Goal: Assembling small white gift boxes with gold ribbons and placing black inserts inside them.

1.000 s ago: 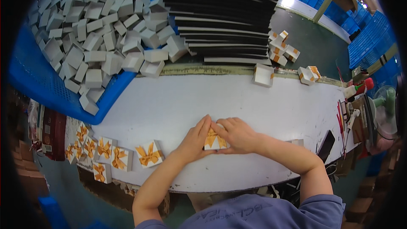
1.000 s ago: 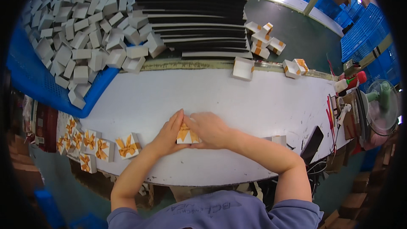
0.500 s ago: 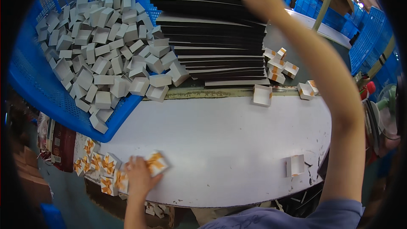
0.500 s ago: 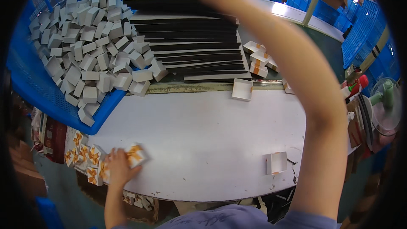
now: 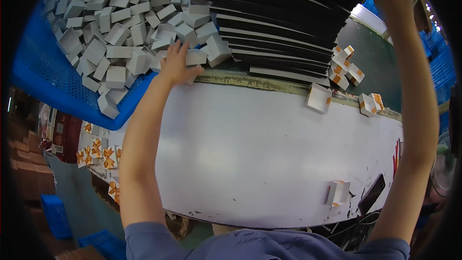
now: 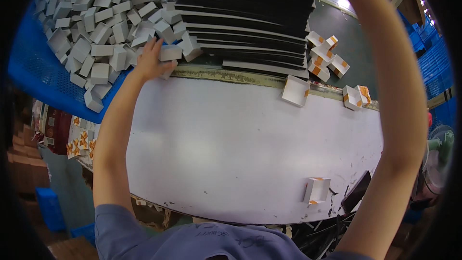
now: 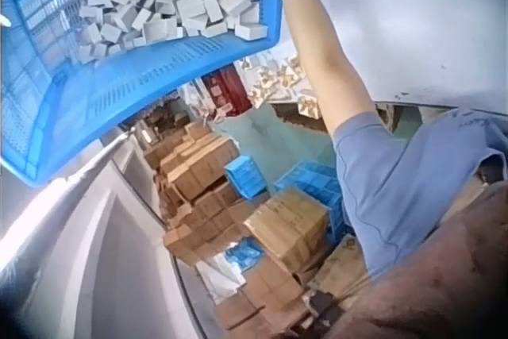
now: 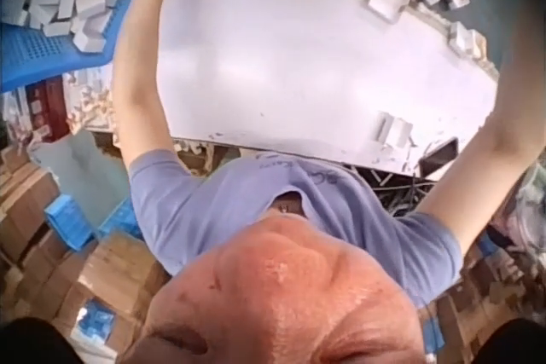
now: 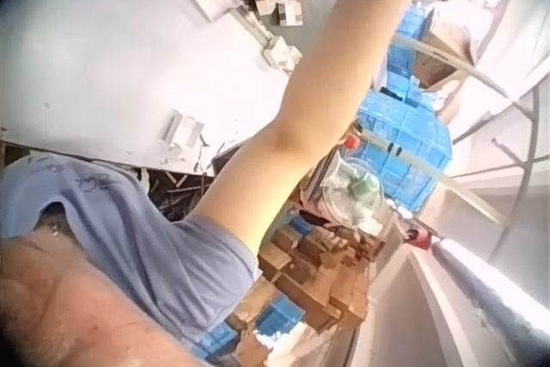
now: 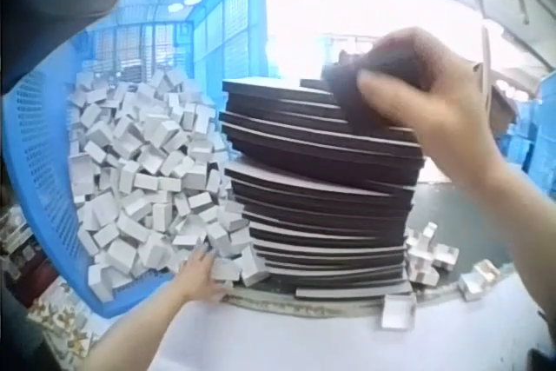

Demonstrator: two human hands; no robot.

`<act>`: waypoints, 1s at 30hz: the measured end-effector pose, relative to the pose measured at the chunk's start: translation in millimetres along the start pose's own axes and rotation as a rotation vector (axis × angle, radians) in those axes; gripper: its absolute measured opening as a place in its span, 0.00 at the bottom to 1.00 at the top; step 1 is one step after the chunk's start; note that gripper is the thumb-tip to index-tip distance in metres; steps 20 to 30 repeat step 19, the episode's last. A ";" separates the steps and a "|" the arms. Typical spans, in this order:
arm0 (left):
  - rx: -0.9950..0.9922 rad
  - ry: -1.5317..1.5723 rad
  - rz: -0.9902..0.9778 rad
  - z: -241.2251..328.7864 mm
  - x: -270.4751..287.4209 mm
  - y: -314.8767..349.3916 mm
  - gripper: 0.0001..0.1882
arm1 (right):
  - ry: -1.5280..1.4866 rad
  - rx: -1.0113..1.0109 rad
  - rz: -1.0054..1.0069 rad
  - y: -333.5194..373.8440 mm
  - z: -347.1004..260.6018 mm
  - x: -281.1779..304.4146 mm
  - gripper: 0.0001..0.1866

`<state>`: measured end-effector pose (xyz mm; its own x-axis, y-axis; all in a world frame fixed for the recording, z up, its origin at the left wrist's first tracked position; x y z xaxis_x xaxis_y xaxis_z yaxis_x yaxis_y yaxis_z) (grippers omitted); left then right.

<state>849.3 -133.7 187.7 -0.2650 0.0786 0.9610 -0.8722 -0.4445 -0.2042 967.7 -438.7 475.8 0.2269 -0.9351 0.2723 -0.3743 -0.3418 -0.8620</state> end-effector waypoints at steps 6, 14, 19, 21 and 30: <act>0.148 0.063 0.151 -5.7 -34.0 -3.4 0.28 | 0.380 0.421 -0.530 253.5 21.6 -71.1 0.14; -0.081 0.440 0.095 78.0 6.8 94.3 0.38 | 0.323 -0.070 -0.871 326.4 57.5 -77.0 0.22; 0.121 1.824 -0.311 142.4 -48.2 198.1 0.53 | 0.314 -0.194 -0.751 335.5 81.9 -71.0 0.16; 0.121 1.824 -0.311 142.4 -48.2 198.1 0.53 | 0.314 -0.194 -0.751 335.5 81.9 -71.0 0.16; 0.121 1.824 -0.311 142.4 -48.2 198.1 0.53 | 0.314 -0.194 -0.751 335.5 81.9 -71.0 0.16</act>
Point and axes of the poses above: each hand's wrist, its own y-axis away from the middle knuckle, its own x-axis out of the back of the hand, z = x × y, the point moved 7 cm from there along -y, towards the middle knuckle, and after that the axes turned 5 degrees about y, right-handed, at the moved point
